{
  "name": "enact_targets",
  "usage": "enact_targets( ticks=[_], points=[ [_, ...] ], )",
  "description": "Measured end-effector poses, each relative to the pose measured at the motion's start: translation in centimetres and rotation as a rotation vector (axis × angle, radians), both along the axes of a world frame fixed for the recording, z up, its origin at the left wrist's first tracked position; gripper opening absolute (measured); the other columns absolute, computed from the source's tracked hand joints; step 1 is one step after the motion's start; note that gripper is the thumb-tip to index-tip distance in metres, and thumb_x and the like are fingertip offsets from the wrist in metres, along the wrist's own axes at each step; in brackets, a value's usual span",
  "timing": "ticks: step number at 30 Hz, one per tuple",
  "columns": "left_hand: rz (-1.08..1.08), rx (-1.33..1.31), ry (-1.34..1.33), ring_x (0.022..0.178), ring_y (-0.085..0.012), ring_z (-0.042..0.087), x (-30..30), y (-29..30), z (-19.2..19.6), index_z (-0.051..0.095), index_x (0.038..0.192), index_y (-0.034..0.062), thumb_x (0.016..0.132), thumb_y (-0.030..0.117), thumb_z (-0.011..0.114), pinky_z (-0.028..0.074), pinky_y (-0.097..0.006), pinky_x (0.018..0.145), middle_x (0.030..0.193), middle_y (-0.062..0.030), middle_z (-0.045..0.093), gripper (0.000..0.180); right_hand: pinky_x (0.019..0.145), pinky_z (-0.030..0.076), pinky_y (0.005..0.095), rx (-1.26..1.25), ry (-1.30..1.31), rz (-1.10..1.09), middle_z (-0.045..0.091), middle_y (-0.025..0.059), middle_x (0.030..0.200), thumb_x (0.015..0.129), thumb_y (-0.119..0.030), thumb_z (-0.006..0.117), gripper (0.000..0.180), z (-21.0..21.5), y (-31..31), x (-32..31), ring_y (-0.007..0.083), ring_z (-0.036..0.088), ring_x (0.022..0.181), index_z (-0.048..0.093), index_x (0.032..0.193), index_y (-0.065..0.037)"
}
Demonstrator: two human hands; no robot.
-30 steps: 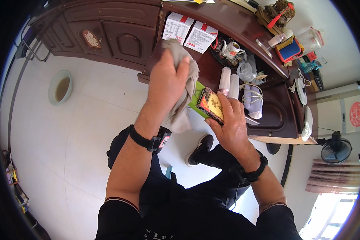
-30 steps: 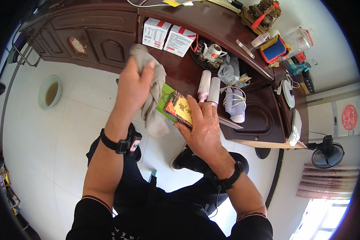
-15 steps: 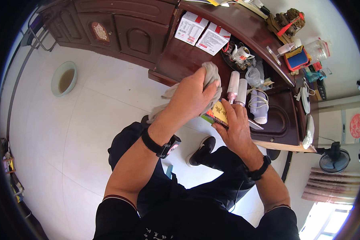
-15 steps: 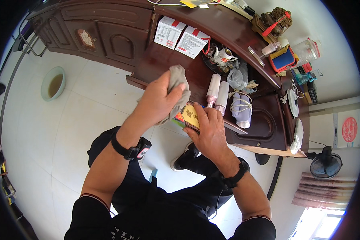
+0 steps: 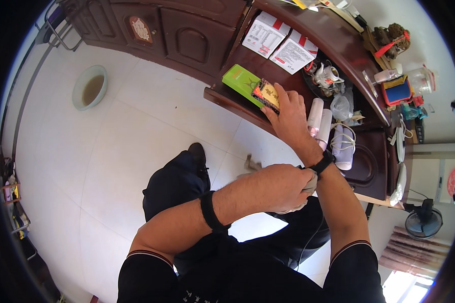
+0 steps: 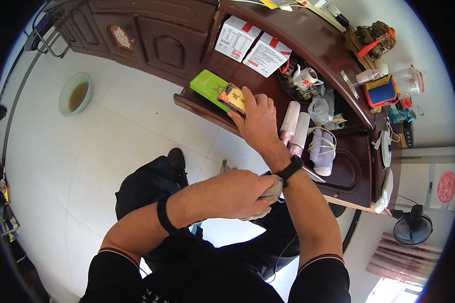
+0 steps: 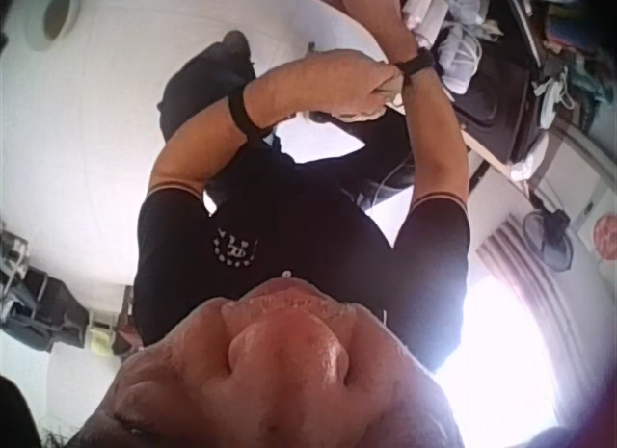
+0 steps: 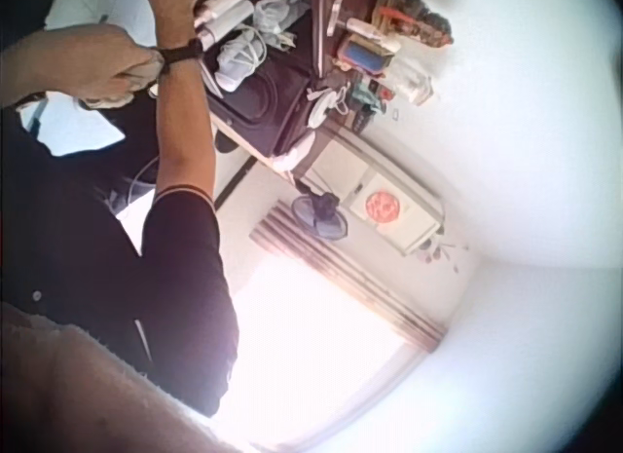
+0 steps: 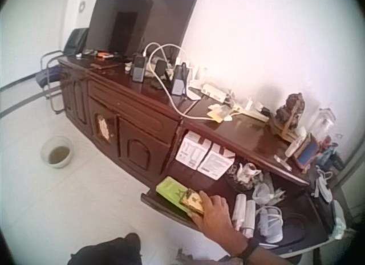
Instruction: The person wipes various items on a wooden cabinet with a cloth, including a small wrapped bundle, two cylindrical bottles, a white circular device, a green box, a yellow box, and a plastic-wrapped package. The person handles each item one at a time, wipes it, and places it back on the cabinet.
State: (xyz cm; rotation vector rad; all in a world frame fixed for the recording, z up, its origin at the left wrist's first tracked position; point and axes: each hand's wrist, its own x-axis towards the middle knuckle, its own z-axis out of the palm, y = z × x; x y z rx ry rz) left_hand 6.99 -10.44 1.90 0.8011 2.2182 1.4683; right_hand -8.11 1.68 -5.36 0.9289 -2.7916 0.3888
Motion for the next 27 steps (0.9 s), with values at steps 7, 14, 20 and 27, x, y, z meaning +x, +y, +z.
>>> enact_targets(
  ticks=[7, 14, 20, 27],
  points=[
    [0.084, -0.112, 0.146, 0.07, -0.0395, 0.073, 1.2, 1.1, -3.1, 0.064, 0.111, -0.0033, 0.101, 0.022, 0.068, 0.058, -0.05, 0.067, 0.073, -0.018, 0.071, 0.028, 0.108, 0.045, 0.0535, 0.033, -0.055, 0.069, 0.056, 0.0221, 0.134, 0.092, -0.031, 0.084, 0.078, -1.7, -0.5, -0.4, 0.041, 0.052, 0.126, 0.051, 0.156, -0.004],
    [0.076, -0.128, 0.18, 0.066, -0.0366, 0.074, 1.5, 2.3, -3.8, 0.062, 0.108, -0.0016, 0.102, 0.022, 0.068, 0.058, -0.049, 0.061, 0.07, -0.0143, 0.071, 0.025, 0.116, 0.043, 0.0538, -0.03, -0.124, 0.109, 0.054, 0.0236, 0.145, 0.093, -0.023, 0.08, 0.074, -2.0, -0.4, -0.9, 0.0445, 0.049, 0.134, 0.049, 0.157, -0.001],
    [0.061, -0.179, 0.218, 0.068, -0.0365, 0.074, 1.6, 2.6, -4.4, 0.063, 0.108, -0.0012, 0.102, 0.023, 0.067, 0.059, -0.049, 0.063, 0.071, -0.0153, 0.071, 0.025, 0.116, 0.044, 0.0532, -0.059, -0.108, 0.096, 0.057, 0.0228, 0.144, 0.093, -0.023, 0.08, 0.07, -2.5, 0.1, -0.4, 0.0437, 0.051, 0.134, 0.051, 0.153, 0.0],
    [0.029, -0.232, 0.165, 0.068, -0.0357, 0.075, 1.2, 3.0, -4.6, 0.063, 0.113, -0.0017, 0.104, 0.025, 0.067, 0.06, -0.049, 0.064, 0.072, -0.0156, 0.073, 0.028, 0.115, 0.044, 0.0528, -0.078, -0.043, 0.096, 0.06, 0.0218, 0.143, 0.092, -0.022, 0.08, 0.068, -2.7, 0.4, -0.2, 0.0422, 0.052, 0.133, 0.053, 0.149, 0.003]
  ],
)
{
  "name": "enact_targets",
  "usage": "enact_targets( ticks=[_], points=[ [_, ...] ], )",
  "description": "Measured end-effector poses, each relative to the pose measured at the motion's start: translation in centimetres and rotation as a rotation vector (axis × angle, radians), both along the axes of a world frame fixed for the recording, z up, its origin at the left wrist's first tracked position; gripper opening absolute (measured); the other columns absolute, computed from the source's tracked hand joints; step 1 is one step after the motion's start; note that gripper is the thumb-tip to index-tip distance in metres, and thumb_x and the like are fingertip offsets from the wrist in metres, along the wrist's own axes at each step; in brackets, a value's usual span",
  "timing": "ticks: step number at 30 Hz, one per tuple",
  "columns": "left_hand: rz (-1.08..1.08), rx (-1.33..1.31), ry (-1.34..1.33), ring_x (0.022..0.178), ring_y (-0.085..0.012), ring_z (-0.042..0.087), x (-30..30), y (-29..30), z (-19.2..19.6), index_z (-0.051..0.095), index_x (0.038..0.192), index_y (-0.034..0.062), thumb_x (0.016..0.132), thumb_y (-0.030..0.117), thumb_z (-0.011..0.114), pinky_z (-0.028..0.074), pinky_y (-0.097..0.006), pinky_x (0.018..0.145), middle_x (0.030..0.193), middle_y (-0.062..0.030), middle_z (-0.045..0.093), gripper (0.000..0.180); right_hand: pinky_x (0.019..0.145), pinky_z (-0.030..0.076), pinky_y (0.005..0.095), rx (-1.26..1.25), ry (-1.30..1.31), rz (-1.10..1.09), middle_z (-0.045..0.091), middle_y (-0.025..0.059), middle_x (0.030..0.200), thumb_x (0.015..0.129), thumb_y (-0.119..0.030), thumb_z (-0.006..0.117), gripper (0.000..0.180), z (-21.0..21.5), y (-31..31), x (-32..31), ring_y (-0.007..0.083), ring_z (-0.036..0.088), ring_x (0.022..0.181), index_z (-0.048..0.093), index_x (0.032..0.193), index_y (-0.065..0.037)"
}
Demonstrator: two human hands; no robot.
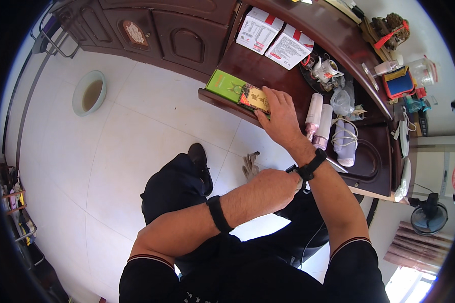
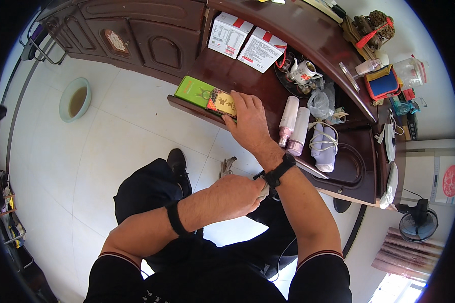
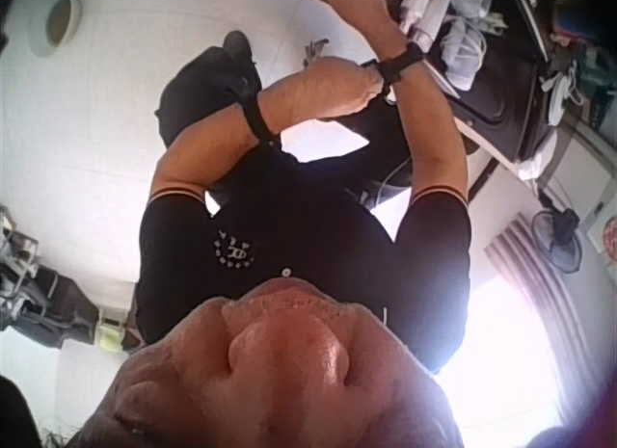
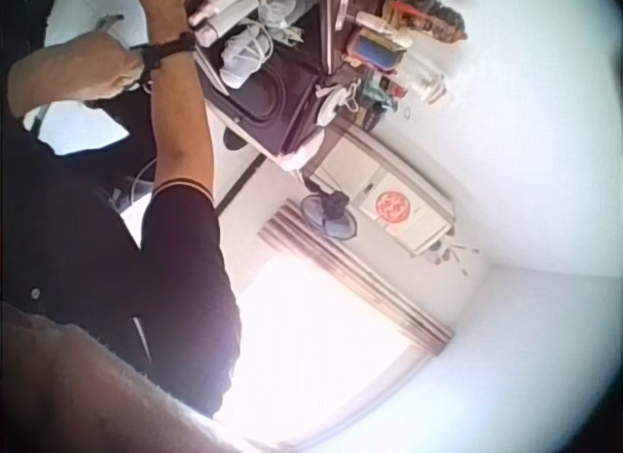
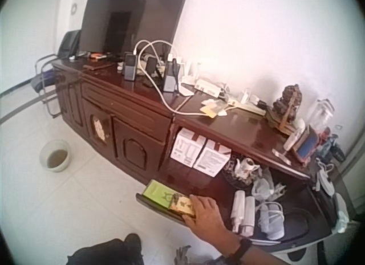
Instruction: The person wipes various items on a wooden cabinet with a cloth, including a small wrapped bundle, two cylindrical bottles, a white circular device, a green box, a yellow box, and a plastic-wrapped package. The person handles each item one at a time, wipes it, and places it back on the cabinet.
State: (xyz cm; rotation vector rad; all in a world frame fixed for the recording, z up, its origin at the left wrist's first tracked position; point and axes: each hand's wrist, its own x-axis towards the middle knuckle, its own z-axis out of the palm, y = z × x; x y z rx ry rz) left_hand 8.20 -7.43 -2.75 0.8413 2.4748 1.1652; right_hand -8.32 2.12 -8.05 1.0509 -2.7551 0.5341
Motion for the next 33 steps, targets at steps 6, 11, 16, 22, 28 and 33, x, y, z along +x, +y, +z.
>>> enact_targets(
  ticks=[6, 11, 16, 22, 28, 33],
  points=[
    [-0.002, -0.01, -0.007, 0.071, -0.0363, 0.076, 0.2, 0.0, 0.0, 0.064, 0.113, -0.0014, 0.103, 0.026, 0.068, 0.061, -0.049, 0.066, 0.074, -0.0173, 0.074, 0.029, 0.114, 0.045, 0.0512, -0.042, 0.034, -0.012, 0.064, 0.0217, 0.136, 0.09, -0.021, 0.083, 0.066, 0.1, -0.1, 0.4, 0.0428, 0.056, 0.129, 0.056, 0.146, 0.002],
    [-0.008, -0.02, -0.005, 0.071, -0.0371, 0.076, 0.3, 0.1, 0.0, 0.064, 0.11, -0.0011, 0.102, 0.025, 0.069, 0.061, -0.05, 0.066, 0.075, -0.0177, 0.073, 0.028, 0.112, 0.045, 0.0513, -0.089, 0.064, 0.002, 0.065, 0.0208, 0.132, 0.088, -0.022, 0.085, 0.067, 0.0, -0.6, 0.2, 0.0426, 0.058, 0.125, 0.057, 0.145, 0.002],
    [0.014, -0.009, -0.028, 0.075, -0.0396, 0.076, 0.2, 0.0, -0.1, 0.068, 0.105, 0.0, 0.099, 0.018, 0.065, 0.061, -0.052, 0.07, 0.079, -0.0195, 0.075, 0.019, 0.113, 0.044, 0.0516, -0.061, 0.033, -0.015, 0.064, 0.021, 0.135, 0.087, -0.022, 0.087, 0.07, 0.4, -0.9, 0.4, 0.0424, 0.057, 0.127, 0.056, 0.145, 0.001],
    [0.04, 0.073, -0.06, 0.081, -0.0468, 0.074, -0.5, 0.4, -0.3, 0.066, 0.11, 0.0004, 0.094, 0.022, 0.064, 0.058, -0.057, 0.076, 0.082, -0.0231, 0.074, 0.027, 0.114, 0.044, 0.0523, -0.066, 0.073, -0.04, 0.062, 0.0237, 0.138, 0.086, -0.018, 0.085, 0.069, 3.9, 2.8, 2.5, 0.0441, 0.055, 0.13, 0.055, 0.145, 0.003],
    [0.02, -0.021, -0.04, 0.086, -0.0491, 0.072, -1.5, 0.7, 1.1, 0.064, 0.106, -0.0014, 0.095, 0.021, 0.065, 0.057, -0.059, 0.079, 0.089, -0.0269, 0.073, 0.025, 0.11, 0.048, 0.053, -0.052, 0.184, -0.29, 0.063, 0.0241, 0.135, 0.086, -0.008, 0.081, 0.058, 10.3, 15.3, 8.8, 0.0466, 0.058, 0.125, 0.059, 0.139, 0.001],
    [0.029, -0.134, -0.12, 0.088, -0.0486, 0.071, -1.1, 1.1, 1.2, 0.065, 0.107, -0.0011, 0.1, 0.03, 0.065, 0.056, -0.058, 0.08, 0.091, -0.029, 0.073, 0.031, 0.109, 0.048, 0.0515, 0.066, 0.463, -0.526, 0.066, 0.0194, 0.131, 0.086, -0.009, 0.08, 0.053, 16.2, 29.6, 13.2, 0.0413, 0.06, 0.123, 0.062, 0.135, 0.0]
  ],
)
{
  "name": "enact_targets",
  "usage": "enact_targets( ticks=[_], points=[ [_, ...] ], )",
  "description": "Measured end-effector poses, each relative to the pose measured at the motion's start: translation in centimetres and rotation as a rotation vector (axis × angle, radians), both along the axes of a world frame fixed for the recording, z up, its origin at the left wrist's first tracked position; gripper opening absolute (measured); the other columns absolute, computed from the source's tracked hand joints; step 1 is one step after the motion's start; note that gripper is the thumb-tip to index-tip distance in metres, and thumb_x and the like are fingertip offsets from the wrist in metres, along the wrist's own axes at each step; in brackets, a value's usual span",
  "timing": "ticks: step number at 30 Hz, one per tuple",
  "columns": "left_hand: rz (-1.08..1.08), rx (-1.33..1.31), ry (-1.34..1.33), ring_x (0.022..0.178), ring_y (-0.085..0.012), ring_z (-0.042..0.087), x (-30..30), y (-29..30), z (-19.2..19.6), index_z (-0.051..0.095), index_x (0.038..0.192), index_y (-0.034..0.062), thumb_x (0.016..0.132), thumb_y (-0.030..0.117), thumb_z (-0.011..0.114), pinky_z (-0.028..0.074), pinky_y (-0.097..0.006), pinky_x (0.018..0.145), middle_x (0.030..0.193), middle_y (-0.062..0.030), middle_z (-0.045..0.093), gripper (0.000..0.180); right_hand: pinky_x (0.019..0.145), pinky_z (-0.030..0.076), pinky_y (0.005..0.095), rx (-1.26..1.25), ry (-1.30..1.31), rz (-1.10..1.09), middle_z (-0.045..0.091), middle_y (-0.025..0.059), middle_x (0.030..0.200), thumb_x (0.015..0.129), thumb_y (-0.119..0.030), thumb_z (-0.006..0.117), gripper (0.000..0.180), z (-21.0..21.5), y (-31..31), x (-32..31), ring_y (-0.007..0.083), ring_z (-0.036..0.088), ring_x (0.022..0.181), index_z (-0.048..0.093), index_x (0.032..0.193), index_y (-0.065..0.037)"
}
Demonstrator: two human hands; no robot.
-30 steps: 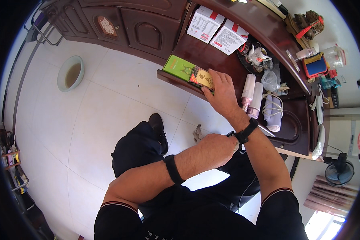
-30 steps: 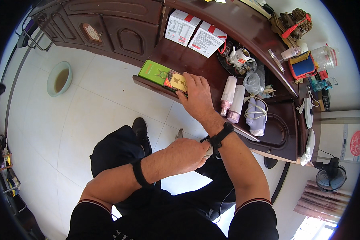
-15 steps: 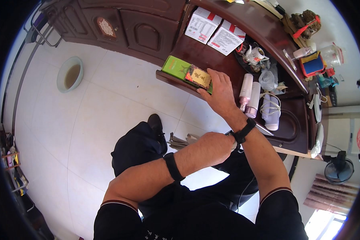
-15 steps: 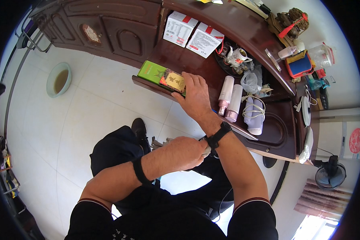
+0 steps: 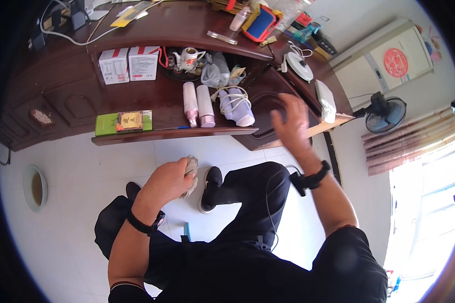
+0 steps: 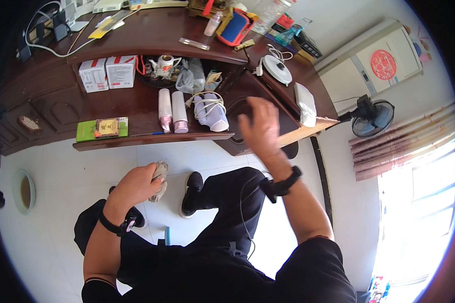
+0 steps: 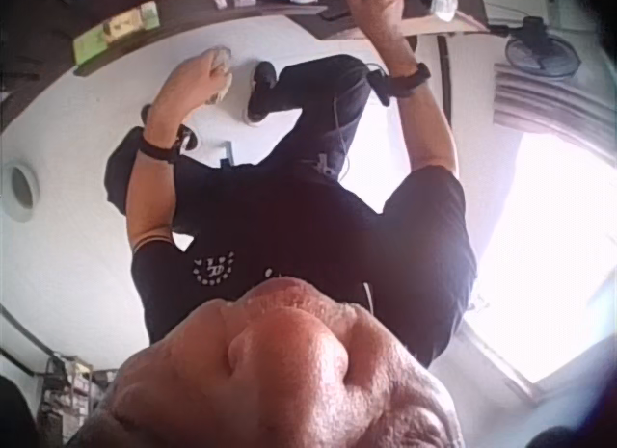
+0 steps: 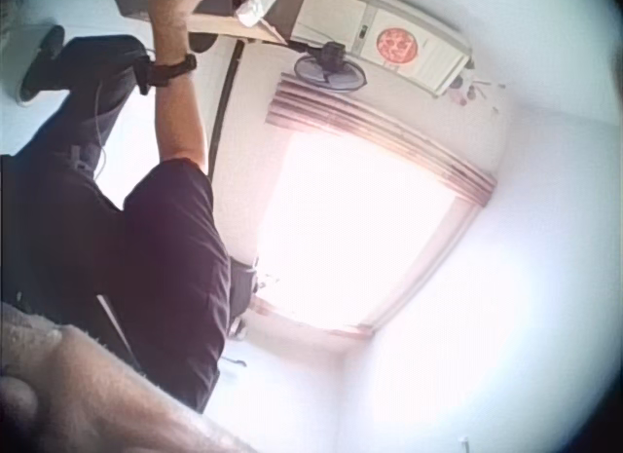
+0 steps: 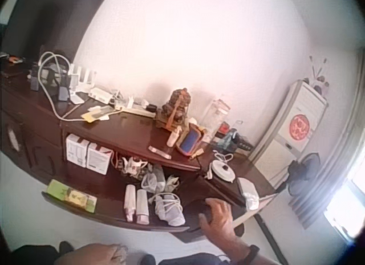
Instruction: The person wipes various items on a wooden cabinet with a cloth, including a small wrapped bundle, two cylindrical bottles, a white circular device, a green box, a yellow box, and a plastic-wrapped package. The person handles each item one at a time, wipes it, and places it back on the cabinet.
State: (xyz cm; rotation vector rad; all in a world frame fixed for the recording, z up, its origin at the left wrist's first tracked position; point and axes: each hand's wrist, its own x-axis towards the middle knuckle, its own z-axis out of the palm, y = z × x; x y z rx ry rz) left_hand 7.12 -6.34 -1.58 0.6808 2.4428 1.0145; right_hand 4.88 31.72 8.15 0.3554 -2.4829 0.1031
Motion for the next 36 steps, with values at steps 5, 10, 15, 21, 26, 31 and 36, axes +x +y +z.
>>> enact_targets(
  ticks=[5, 10, 15, 21, 26, 31, 36],
  points=[
    [-0.071, 0.015, -0.023, 0.094, -0.0482, 0.072, -0.1, 0.1, -2.9, 0.065, 0.114, -0.002, 0.101, 0.032, 0.067, 0.057, -0.057, 0.084, 0.098, -0.0287, 0.074, 0.037, 0.101, 0.052, 0.0542, 0.046, 0.211, -0.487, 0.067, 0.0219, 0.122, 0.091, -0.024, 0.08, 0.053, 1.4, 14.8, -0.4, 0.0432, 0.063, 0.117, 0.062, 0.135, -0.002],
    [-0.011, 0.006, 0.051, 0.091, -0.0477, 0.072, 0.1, 0.7, -5.4, 0.064, 0.11, -0.0039, 0.101, 0.033, 0.066, 0.056, -0.055, 0.084, 0.095, -0.0292, 0.073, 0.038, 0.118, 0.04, 0.057, 0.097, 0.007, -0.672, 0.059, 0.0261, 0.147, 0.096, -0.043, 0.076, 0.077, 1.9, 24.9, -2.1, 0.0457, 0.052, 0.14, 0.047, 0.156, -0.003],
    [0.0, -0.042, 0.062, 0.091, -0.0467, 0.073, -0.1, 0.8, -6.6, 0.064, 0.11, -0.0048, 0.102, 0.032, 0.065, 0.057, -0.055, 0.084, 0.095, -0.0283, 0.074, 0.038, 0.121, 0.036, 0.058, 0.107, -0.148, -0.763, 0.055, 0.0293, 0.152, 0.096, -0.055, 0.074, 0.091, 1.0, 26.6, -4.5, 0.0471, 0.048, 0.145, 0.039, 0.163, -0.004],
    [-0.014, -0.06, 0.073, 0.09, -0.0466, 0.073, -0.5, 1.0, -5.7, 0.063, 0.113, -0.003, 0.102, 0.032, 0.065, 0.058, -0.056, 0.083, 0.095, -0.027, 0.075, 0.037, 0.114, 0.045, 0.0591, 0.21, -0.305, -0.851, 0.057, 0.0254, 0.15, 0.094, -0.05, 0.078, 0.087, -0.3, 24.8, -5.0, 0.0477, 0.053, 0.138, 0.042, 0.163, -0.01],
    [-0.011, -0.059, 0.099, 0.088, -0.0459, 0.073, -0.7, 1.1, -4.9, 0.062, 0.112, -0.0018, 0.102, 0.031, 0.065, 0.058, -0.055, 0.081, 0.092, -0.0256, 0.075, 0.034, 0.102, 0.053, 0.0569, 0.351, -0.142, -0.71, 0.065, 0.0214, 0.133, 0.1, -0.027, 0.072, 0.059, -0.9, 25.3, -3.9, 0.046, 0.062, 0.123, 0.053, 0.154, -0.011],
    [-0.033, -0.051, 0.092, 0.085, -0.0454, 0.073, -0.6, 1.4, -4.7, 0.062, 0.111, -0.0019, 0.102, 0.03, 0.065, 0.058, -0.055, 0.078, 0.091, -0.0248, 0.074, 0.033, 0.099, 0.055, 0.0547, 0.41, -0.15, -0.67, 0.068, 0.0207, 0.129, 0.102, -0.019, 0.068, 0.045, 0.0, 26.2, -3.2, 0.045, 0.065, 0.118, 0.06, 0.146, -0.011],
    [-0.029, -0.047, 0.083, 0.085, -0.0458, 0.072, -0.5, 1.7, -4.9, 0.062, 0.112, -0.0024, 0.102, 0.031, 0.065, 0.058, -0.055, 0.078, 0.09, -0.0249, 0.074, 0.035, 0.104, 0.052, 0.0549, 0.364, -0.139, -0.621, 0.067, 0.0215, 0.132, 0.102, -0.02, 0.068, 0.044, -0.1, 26.5, -1.9, 0.0439, 0.063, 0.123, 0.061, 0.144, -0.008]
  ],
)
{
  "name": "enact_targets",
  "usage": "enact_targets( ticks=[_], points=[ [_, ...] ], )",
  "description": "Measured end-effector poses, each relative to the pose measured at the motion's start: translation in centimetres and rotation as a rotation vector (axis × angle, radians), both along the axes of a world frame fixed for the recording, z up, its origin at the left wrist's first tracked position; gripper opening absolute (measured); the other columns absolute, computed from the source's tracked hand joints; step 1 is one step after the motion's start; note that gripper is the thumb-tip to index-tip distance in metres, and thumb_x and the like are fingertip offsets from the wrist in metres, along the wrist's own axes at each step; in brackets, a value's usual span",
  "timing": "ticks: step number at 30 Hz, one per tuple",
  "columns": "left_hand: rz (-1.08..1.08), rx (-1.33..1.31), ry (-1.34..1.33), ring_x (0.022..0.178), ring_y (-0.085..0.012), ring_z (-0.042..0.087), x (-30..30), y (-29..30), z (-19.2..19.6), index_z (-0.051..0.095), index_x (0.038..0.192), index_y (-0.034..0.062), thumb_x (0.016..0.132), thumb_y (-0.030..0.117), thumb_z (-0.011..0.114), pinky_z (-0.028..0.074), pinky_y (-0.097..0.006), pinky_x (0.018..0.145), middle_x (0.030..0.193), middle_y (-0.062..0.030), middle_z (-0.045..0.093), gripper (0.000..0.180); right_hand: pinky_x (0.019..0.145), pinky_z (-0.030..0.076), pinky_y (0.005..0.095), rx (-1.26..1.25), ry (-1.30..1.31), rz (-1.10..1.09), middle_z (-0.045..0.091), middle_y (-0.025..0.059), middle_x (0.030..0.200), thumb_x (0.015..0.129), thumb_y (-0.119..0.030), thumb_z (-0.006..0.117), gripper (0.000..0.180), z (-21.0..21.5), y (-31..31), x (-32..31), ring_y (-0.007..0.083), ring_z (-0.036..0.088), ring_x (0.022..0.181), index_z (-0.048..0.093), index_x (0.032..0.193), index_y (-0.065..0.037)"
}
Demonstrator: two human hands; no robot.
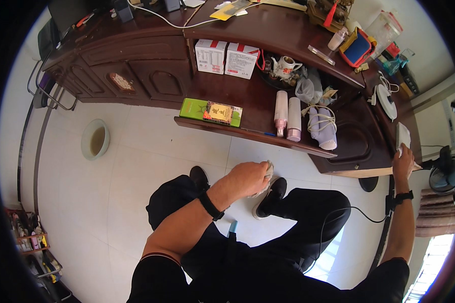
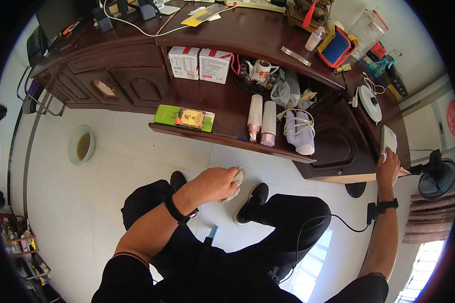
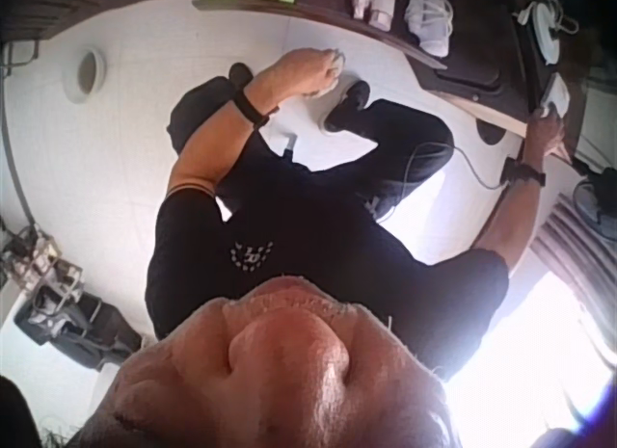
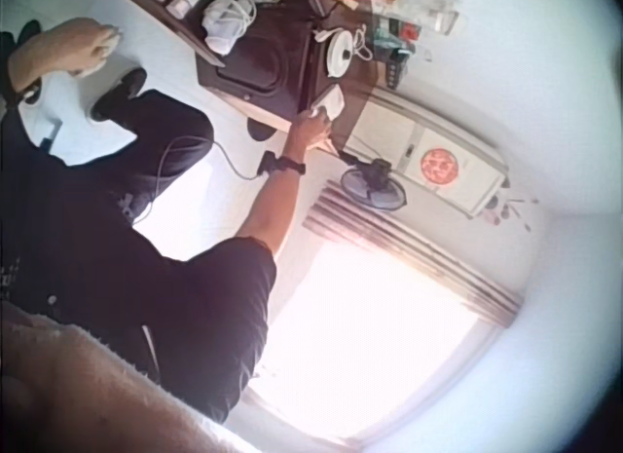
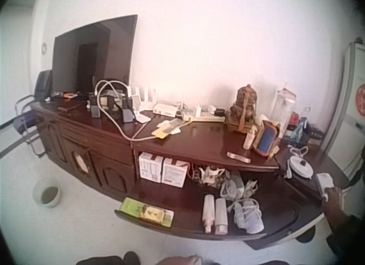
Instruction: The person wipes various items on a wooden cabinet with a cloth, including a small wrapped bundle, two cylindrical bottles, a white circular device, a green box, a yellow box, and a plastic-wrapped package. The person handles each item one at a time, wipes it, and places it back on the cabinet.
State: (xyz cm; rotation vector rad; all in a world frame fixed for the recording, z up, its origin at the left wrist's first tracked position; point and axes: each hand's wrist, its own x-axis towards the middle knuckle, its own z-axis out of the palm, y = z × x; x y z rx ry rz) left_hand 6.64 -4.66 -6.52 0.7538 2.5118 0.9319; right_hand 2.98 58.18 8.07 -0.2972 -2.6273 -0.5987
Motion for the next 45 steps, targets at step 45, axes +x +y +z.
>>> enact_targets(
  ticks=[45],
  points=[
    [0.143, 0.25, 0.209, 0.065, -0.0379, 0.072, -1.1, -6.3, 5.4, 0.058, 0.112, -0.0023, 0.103, 0.03, 0.069, 0.06, -0.047, 0.06, 0.073, -0.0175, 0.072, 0.036, 0.064, 0.052, 0.0337, -1.531, -0.055, 0.428, 0.069, 0.006, 0.085, 0.093, -0.022, 0.08, 0.03, 0.6, -60.4, -35.2, 0.0177, 0.064, 0.073, 0.072, 0.111, 0.001]
  ],
)
